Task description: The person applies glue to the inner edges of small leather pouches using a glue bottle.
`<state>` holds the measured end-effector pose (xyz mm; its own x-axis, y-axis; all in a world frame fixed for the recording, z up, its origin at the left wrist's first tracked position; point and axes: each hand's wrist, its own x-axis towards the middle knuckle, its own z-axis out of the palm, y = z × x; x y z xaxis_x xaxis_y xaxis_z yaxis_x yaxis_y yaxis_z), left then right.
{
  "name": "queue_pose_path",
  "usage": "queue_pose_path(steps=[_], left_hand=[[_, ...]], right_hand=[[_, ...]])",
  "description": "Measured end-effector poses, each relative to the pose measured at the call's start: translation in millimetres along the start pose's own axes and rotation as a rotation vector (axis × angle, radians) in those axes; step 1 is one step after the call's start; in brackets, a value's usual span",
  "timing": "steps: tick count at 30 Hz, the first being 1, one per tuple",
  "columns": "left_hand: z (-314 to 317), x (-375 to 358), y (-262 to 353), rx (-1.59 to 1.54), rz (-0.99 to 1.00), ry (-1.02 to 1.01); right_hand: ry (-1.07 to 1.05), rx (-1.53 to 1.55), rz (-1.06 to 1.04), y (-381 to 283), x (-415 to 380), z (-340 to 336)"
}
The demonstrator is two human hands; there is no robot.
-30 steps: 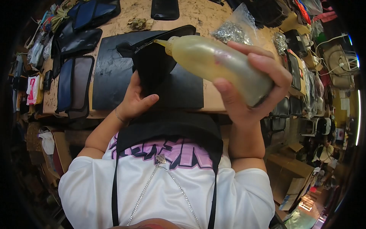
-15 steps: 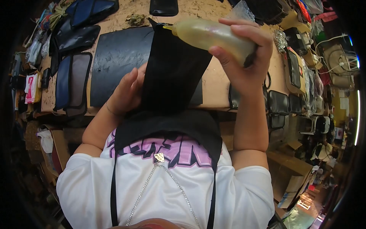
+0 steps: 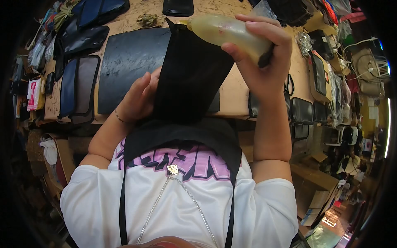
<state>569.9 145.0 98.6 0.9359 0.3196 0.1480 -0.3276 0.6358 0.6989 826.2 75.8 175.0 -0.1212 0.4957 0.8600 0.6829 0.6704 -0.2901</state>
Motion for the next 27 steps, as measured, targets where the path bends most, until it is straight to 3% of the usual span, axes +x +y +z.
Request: queue_pose_path(steps=[4,8,14,17,19,22,24,27], left_hand=[[4.6,-0.3,0.7,-0.015,0.008,0.020],[3.8,-0.9,1.0,-0.010,0.003,0.012],[4.1,-1.2,1.2,-0.016,-0.003,0.020],[3.6,-1.9,0.9,0.031,-0.020,0.030],[4.0,-1.9,-0.3,0.081,-0.020,0.064],[3.3,-2.4,-0.2,-0.149,-0.111,0.133],[-4.0,-3.1,-2.5,-0.284,-0.094,0.038],[-5.4,-2.0,-5.3,-0.375,-0.077,-0.017]], right_hand=[[0.003,0.072,0.017,-2.6,2.5,0.7],[0.017,-0.057,0.023,0.5,4.1,1.8],[0.019,0.098,0.061,-0.7,7.0,4.6],[0.018,-0.107,0.006,8.0,6.4,4.7],[0.105,-0.060,0.103,5.8,4.5,6.4],[0.308,0.157,0.335,-1.5,4.3,7.5],[0.419,0.295,0.500,-6.9,5.9,8.5],[0.271,0.321,0.620,-0.4,0.8,6.5]])
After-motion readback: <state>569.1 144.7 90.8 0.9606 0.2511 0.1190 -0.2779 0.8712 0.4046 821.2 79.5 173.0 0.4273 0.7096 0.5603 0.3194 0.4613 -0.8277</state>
